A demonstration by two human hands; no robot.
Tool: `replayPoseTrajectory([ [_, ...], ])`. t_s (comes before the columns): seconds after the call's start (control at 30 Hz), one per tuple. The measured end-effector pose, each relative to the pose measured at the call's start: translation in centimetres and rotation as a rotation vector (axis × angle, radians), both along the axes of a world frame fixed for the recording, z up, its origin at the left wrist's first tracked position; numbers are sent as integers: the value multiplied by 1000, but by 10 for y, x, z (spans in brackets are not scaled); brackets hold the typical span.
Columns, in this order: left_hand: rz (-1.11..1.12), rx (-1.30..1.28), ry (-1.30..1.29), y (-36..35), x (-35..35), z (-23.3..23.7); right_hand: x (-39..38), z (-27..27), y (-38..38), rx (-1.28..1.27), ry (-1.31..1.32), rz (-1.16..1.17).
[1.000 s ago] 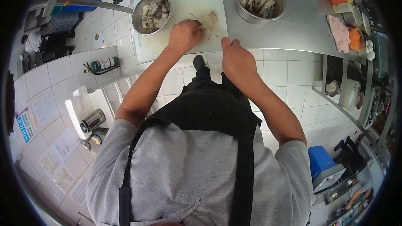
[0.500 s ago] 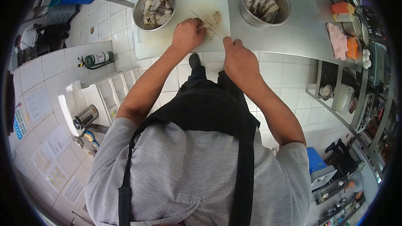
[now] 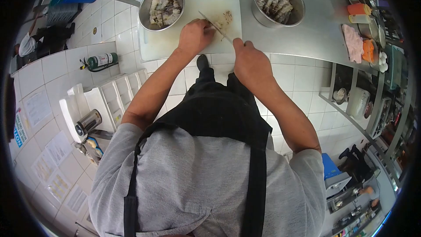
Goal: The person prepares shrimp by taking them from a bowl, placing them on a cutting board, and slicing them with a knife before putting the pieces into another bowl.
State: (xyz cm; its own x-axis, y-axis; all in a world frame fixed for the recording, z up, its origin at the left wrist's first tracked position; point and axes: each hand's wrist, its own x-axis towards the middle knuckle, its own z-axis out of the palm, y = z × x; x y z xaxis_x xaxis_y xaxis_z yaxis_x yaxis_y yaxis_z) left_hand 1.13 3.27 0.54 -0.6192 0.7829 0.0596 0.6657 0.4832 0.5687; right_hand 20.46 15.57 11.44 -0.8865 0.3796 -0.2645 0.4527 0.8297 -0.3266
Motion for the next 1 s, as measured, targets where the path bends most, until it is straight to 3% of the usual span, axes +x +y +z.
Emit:
replayPoseTrajectory([
  [0.17,-50,-27,-15,-4,2,7,-17,-28,-1,-24,32,1],
  [0.47,-36,-72,17,-11,-1,6,2,6,-3,-45,-39,37],
  [0.67,-82,-39,54,-11,2,4,-21,-27,-1,-54,55,17],
  [0.87,17,2,-3,-13,4,4,-1,4,-3,-79,3,18],
  [1.0,-22,-13,0,-15,5,3,-5,-14,-8,-90,-42,8],
])
